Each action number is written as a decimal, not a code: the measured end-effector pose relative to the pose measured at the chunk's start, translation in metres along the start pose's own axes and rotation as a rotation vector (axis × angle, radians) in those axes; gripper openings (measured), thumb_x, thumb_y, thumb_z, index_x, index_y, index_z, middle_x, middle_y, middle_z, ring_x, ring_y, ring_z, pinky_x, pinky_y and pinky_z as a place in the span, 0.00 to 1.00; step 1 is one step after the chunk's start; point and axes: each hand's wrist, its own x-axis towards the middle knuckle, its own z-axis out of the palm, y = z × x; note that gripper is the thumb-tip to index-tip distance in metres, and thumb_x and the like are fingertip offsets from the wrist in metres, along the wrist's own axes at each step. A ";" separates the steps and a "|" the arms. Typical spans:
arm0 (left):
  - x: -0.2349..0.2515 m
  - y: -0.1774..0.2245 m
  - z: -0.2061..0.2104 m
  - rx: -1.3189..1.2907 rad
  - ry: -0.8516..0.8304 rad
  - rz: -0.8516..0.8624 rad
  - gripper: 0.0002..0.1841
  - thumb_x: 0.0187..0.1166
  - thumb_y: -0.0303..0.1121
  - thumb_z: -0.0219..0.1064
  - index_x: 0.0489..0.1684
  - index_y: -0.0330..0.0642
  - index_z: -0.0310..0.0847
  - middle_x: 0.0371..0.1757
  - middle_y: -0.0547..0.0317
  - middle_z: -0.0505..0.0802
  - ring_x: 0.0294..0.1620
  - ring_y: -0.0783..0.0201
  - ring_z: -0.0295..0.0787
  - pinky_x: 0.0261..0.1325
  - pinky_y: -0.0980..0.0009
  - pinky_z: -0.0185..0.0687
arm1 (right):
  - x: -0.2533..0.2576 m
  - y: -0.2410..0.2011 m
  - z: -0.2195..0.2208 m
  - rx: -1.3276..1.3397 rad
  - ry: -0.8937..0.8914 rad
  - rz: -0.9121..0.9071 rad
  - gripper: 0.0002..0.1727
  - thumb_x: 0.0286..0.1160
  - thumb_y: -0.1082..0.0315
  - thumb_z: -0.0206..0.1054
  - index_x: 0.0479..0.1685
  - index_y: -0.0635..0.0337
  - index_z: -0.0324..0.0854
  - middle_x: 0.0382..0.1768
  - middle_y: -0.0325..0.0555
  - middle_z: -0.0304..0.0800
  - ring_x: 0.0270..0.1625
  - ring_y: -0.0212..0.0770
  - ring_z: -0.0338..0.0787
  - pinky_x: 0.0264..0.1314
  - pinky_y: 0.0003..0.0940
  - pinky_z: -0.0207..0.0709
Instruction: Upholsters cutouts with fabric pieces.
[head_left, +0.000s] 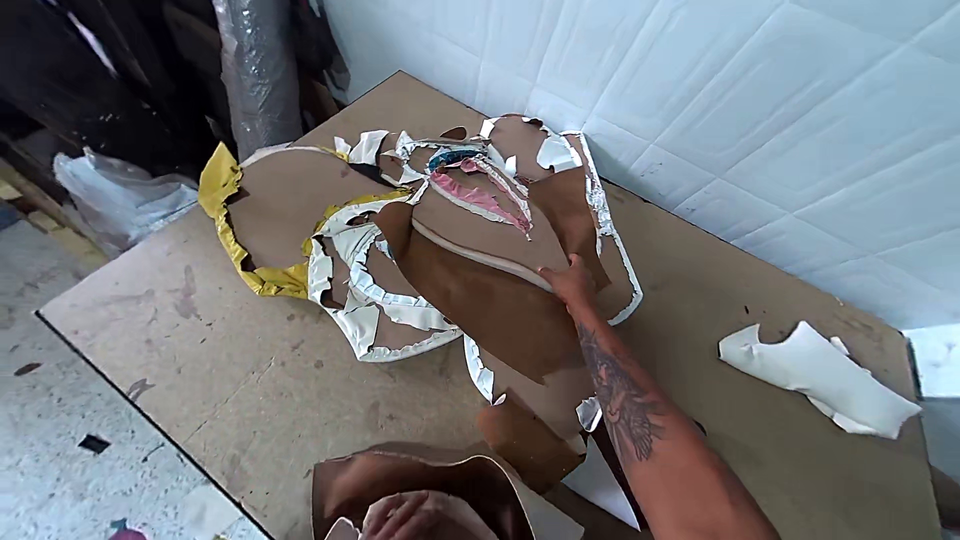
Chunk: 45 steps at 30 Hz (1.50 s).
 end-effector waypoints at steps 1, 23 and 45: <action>0.002 -0.004 0.003 0.027 0.034 -0.060 0.46 0.52 0.77 0.74 0.74 0.63 0.80 0.89 0.60 0.71 0.92 0.50 0.56 0.89 0.39 0.56 | 0.001 -0.003 0.001 0.017 -0.052 0.004 0.56 0.51 0.34 0.83 0.82 0.56 0.70 0.65 0.69 0.84 0.68 0.70 0.83 0.66 0.74 0.75; 0.110 -0.035 -0.087 -1.378 0.679 -0.634 0.37 0.84 0.65 0.57 0.75 0.38 0.76 0.60 0.45 0.93 0.56 0.51 0.93 0.61 0.52 0.90 | -0.425 0.071 0.060 0.224 -0.448 -0.288 0.23 0.72 0.45 0.72 0.59 0.50 0.88 0.53 0.39 0.94 0.57 0.38 0.93 0.66 0.47 0.87; 0.061 -0.016 -0.083 -1.017 1.305 -0.242 0.29 0.77 0.46 0.75 0.69 0.33 0.77 0.57 0.44 0.92 0.57 0.51 0.93 0.62 0.47 0.93 | -0.655 0.281 -0.051 0.760 0.071 0.234 0.37 0.66 0.47 0.79 0.72 0.60 0.79 0.56 0.50 0.93 0.57 0.42 0.93 0.61 0.47 0.90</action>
